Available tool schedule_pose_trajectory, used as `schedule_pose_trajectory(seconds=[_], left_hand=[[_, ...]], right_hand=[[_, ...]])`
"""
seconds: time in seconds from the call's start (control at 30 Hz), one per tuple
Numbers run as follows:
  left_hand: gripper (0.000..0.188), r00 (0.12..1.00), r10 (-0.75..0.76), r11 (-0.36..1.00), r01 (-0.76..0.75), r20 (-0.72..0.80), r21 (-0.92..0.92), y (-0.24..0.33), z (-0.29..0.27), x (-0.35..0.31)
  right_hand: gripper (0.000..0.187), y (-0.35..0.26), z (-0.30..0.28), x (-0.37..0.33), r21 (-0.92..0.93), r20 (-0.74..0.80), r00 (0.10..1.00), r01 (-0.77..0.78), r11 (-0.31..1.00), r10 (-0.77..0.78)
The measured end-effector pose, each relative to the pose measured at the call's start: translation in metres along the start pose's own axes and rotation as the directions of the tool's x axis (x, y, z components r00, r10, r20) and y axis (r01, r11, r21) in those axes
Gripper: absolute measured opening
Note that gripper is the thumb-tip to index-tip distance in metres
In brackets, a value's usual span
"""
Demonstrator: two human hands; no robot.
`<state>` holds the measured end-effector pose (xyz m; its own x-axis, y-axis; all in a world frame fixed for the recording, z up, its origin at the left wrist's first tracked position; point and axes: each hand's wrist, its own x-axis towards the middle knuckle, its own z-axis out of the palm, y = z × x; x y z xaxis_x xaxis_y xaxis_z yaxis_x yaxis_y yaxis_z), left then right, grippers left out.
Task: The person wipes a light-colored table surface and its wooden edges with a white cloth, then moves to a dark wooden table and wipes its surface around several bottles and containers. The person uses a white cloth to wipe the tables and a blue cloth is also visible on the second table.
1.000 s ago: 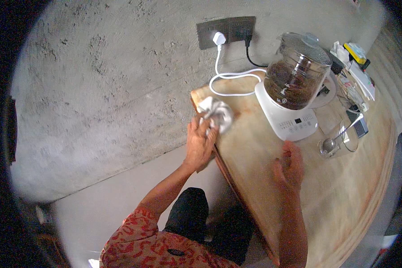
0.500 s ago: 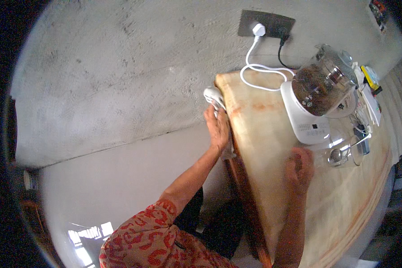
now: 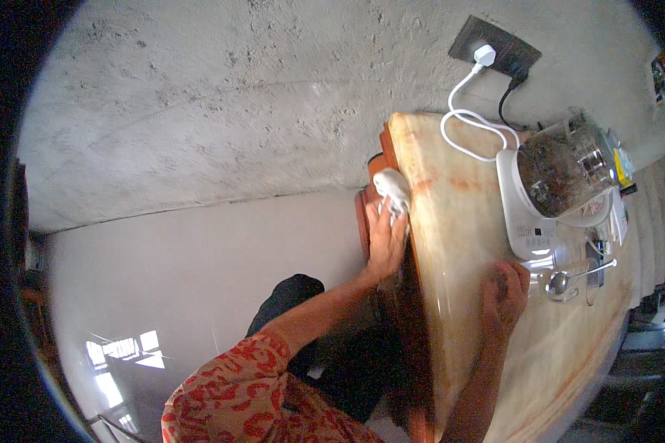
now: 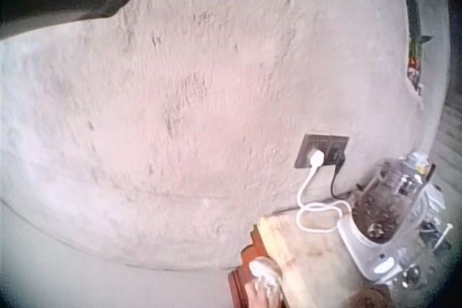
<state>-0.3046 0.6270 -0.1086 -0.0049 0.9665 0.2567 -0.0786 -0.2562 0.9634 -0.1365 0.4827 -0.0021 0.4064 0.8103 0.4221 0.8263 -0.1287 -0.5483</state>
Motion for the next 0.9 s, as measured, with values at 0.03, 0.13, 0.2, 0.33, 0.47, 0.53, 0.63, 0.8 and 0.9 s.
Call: schedule_pose_trajectory(seconds=[0.03,0.13,0.2,0.33,0.47,0.53,0.63,0.8,0.9], left_hand=[[0.048,1.0,-0.003,1.0,0.003,-0.009,-0.004,-0.001,0.001,0.011],[0.05,1.0,0.029,0.999,-0.029,0.009,0.037,-0.023,-0.002,0.052],[0.053,0.996,0.068,0.998,-0.068,-0.05,0.011,-0.039,0.001,0.083],[0.055,0.967,-0.247,0.95,0.23,-0.06,-0.212,-0.068,0.015,0.127],[0.05,0.971,-0.237,0.968,0.233,-0.035,-0.088,-0.131,0.023,0.13],[0.045,0.986,-0.164,0.986,0.164,-0.019,-0.025,-0.167,-0.006,0.131],[0.046,0.942,-0.237,0.96,0.189,0.239,0.208,-0.095,0.034,0.057],[0.041,0.978,-0.131,0.988,0.114,0.163,0.109,-0.072,0.01,-0.046],[0.035,0.975,-0.098,0.979,0.058,0.201,0.197,-0.045,0.004,-0.087]], right_hand=[[0.03,0.001,-0.002,-0.001,0.001,0.011,1.0,-0.004,1.0,0.004],[0.03,0.0,-0.004,0.0,0.003,0.028,0.999,-0.019,1.0,0.019],[0.031,-0.003,-0.004,0.001,0.024,0.029,0.999,-0.038,0.999,0.037],[0.031,0.005,-0.01,0.001,-0.034,0.015,1.0,-0.003,0.999,0.004],[0.03,-0.004,-0.001,0.003,0.026,0.014,1.0,0.0,1.0,0.0],[0.029,-0.013,0.018,0.003,0.089,0.044,0.999,-0.019,0.996,0.015],[0.03,0.01,-0.015,0.004,-0.066,-0.003,1.0,-0.029,0.997,0.029],[0.034,0.007,0.003,0.003,-0.071,-0.004,1.0,0.014,0.997,-0.014],[0.035,0.006,0.002,0.0,-0.133,-0.007,0.999,0.034,0.991,-0.035]])
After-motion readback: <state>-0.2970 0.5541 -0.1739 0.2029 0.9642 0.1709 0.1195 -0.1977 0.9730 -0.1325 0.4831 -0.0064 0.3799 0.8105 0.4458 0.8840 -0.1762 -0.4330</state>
